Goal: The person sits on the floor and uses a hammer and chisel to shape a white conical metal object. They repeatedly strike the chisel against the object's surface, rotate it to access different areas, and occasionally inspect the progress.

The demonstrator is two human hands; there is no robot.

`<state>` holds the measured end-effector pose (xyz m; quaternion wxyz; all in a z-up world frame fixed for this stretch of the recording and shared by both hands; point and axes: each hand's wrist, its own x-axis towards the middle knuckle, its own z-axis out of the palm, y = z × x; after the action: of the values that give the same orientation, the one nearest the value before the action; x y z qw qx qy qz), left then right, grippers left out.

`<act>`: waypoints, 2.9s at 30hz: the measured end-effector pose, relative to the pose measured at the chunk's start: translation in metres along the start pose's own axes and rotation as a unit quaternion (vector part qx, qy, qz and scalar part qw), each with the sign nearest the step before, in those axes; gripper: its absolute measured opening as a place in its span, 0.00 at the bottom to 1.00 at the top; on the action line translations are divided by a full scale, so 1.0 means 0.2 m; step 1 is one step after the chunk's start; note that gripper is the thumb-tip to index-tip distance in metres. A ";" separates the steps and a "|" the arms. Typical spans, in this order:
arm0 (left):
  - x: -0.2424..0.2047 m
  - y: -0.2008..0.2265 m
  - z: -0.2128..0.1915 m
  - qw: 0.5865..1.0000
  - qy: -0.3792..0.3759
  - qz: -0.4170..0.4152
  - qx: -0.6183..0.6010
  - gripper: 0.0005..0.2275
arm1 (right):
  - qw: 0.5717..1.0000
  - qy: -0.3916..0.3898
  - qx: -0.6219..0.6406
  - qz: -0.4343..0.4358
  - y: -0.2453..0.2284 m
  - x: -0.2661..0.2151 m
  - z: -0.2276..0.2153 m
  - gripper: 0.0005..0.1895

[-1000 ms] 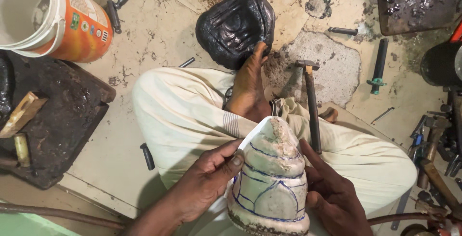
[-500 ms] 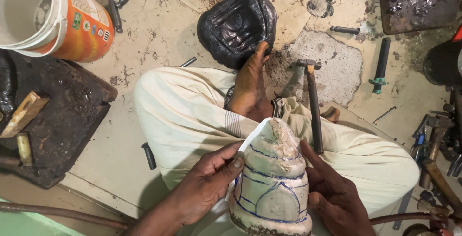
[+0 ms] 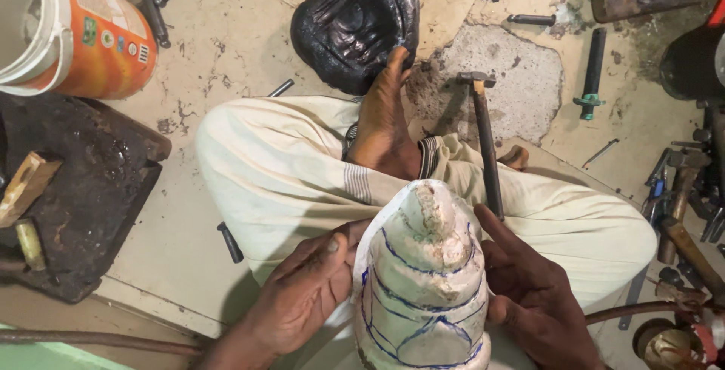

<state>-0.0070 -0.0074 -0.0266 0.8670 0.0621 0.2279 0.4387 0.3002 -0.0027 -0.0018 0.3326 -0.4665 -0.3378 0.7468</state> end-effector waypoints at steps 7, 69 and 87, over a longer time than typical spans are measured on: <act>0.02 0.04 0.03 0.998 -0.019 -0.011 0.053 0.27 | 0.997 0.010 0.072 0.012 -0.03 0.01 0.03 0.51; 0.15 0.04 -0.02 0.994 0.009 0.059 0.087 0.32 | 0.975 0.051 0.217 -0.016 -0.08 0.08 0.11 0.28; 0.35 0.02 -0.16 0.988 0.154 -0.029 -0.017 0.30 | 0.943 -0.031 -0.303 -0.134 -0.22 0.25 0.19 0.25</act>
<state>0.0119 0.0475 -0.0777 0.8349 -0.0274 0.3528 0.4216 0.2553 0.0549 0.0238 0.2617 -0.4723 -0.6176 0.5719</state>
